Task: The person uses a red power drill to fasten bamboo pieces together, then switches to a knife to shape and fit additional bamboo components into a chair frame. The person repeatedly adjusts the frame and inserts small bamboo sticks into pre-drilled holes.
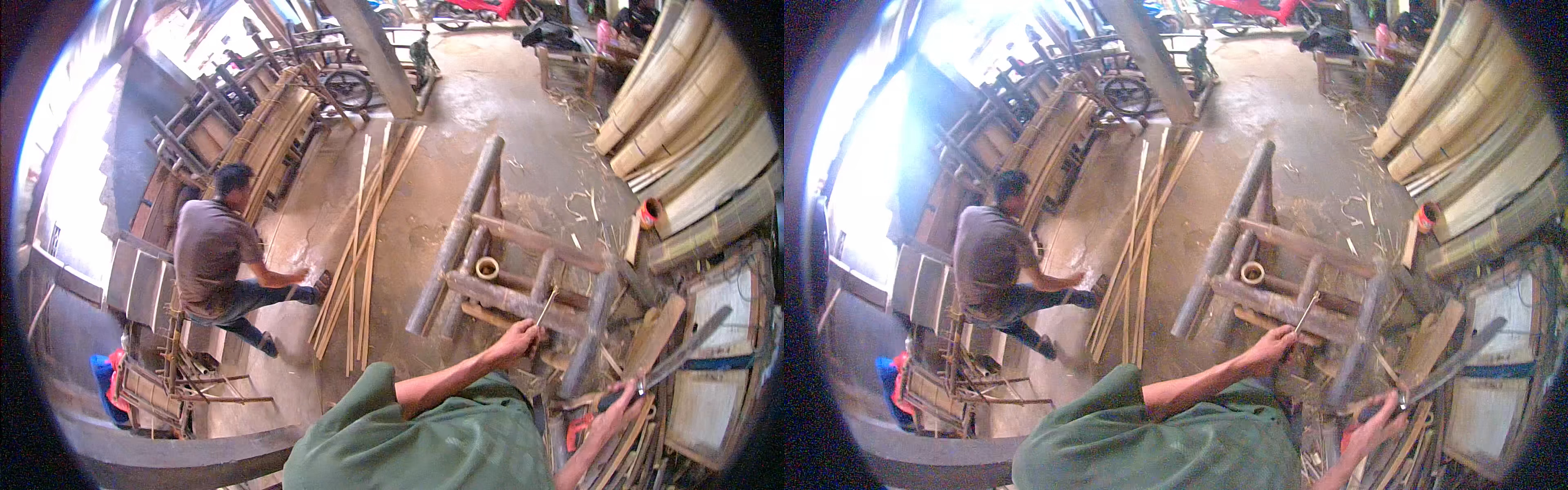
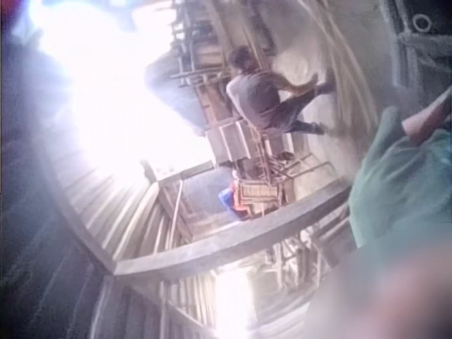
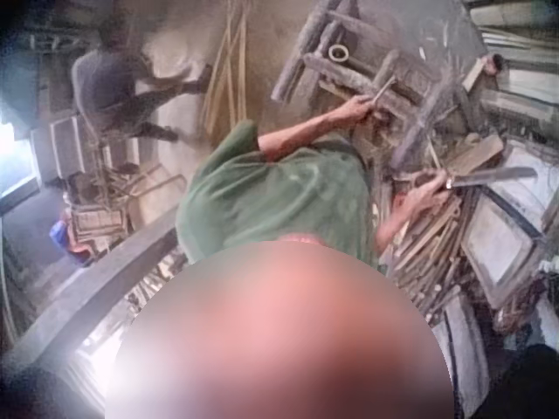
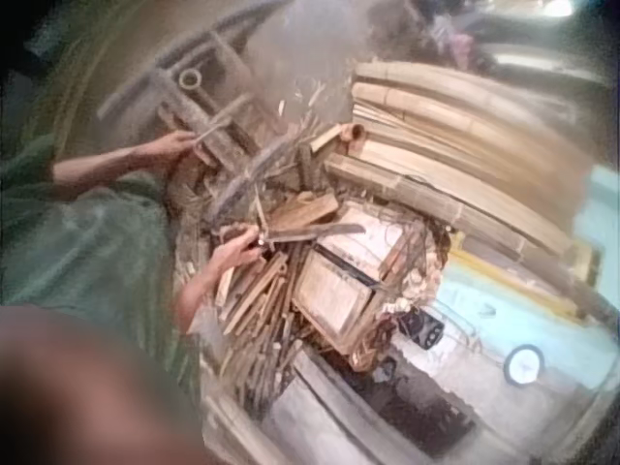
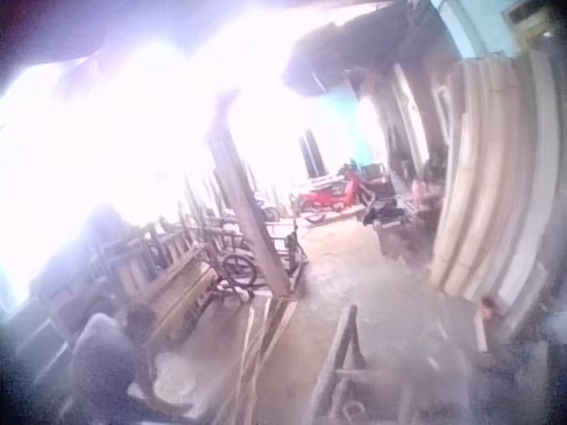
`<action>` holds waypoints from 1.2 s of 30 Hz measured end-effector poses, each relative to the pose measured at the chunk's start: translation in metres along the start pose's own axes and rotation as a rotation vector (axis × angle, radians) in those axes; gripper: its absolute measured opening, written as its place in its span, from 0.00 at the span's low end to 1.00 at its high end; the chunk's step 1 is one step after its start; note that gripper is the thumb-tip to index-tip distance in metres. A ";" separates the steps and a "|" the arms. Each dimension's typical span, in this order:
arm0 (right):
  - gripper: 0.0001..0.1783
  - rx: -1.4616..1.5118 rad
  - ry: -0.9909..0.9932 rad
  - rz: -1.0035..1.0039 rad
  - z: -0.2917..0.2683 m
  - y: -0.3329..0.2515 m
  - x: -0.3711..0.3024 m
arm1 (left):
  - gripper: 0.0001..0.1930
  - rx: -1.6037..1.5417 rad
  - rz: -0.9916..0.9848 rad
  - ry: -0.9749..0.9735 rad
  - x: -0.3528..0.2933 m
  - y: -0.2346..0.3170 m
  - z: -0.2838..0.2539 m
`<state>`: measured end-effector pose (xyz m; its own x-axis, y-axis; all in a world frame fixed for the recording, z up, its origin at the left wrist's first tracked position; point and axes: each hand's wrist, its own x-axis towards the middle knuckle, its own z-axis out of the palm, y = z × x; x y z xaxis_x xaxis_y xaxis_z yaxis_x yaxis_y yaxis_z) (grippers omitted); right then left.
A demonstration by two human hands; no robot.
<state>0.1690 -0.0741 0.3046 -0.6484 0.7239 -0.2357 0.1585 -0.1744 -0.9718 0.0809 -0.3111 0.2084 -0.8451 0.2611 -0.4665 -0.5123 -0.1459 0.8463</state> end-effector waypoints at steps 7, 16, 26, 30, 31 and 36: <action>0.26 -0.434 -0.021 -0.330 -0.058 0.030 -0.006 | 0.12 -0.090 -0.126 -0.179 -0.036 0.001 0.060; 0.21 -0.725 -0.064 -0.600 -0.116 0.037 -0.033 | 0.12 -0.133 -0.196 -0.412 -0.075 -0.006 0.132; 0.19 -0.981 -0.233 -0.429 -0.093 0.050 -0.043 | 0.18 0.348 -0.046 -0.499 -0.087 0.004 0.139; 0.17 -1.176 -0.161 -0.405 -0.098 0.061 -0.021 | 0.14 0.262 -0.087 -0.514 -0.106 0.024 0.135; 0.17 -1.077 -0.006 -0.265 -0.119 0.071 0.005 | 0.14 0.275 -0.096 -0.555 -0.117 0.033 0.136; 0.19 -1.060 0.151 -0.190 -0.150 0.060 -0.011 | 0.17 0.332 -0.086 -0.532 -0.109 0.034 0.134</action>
<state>0.2972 0.0071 0.2496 -0.6431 0.7657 -0.0087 0.6748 0.5613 -0.4792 0.1755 -0.2171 0.3225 -0.5672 0.7101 -0.4171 -0.4282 0.1783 0.8859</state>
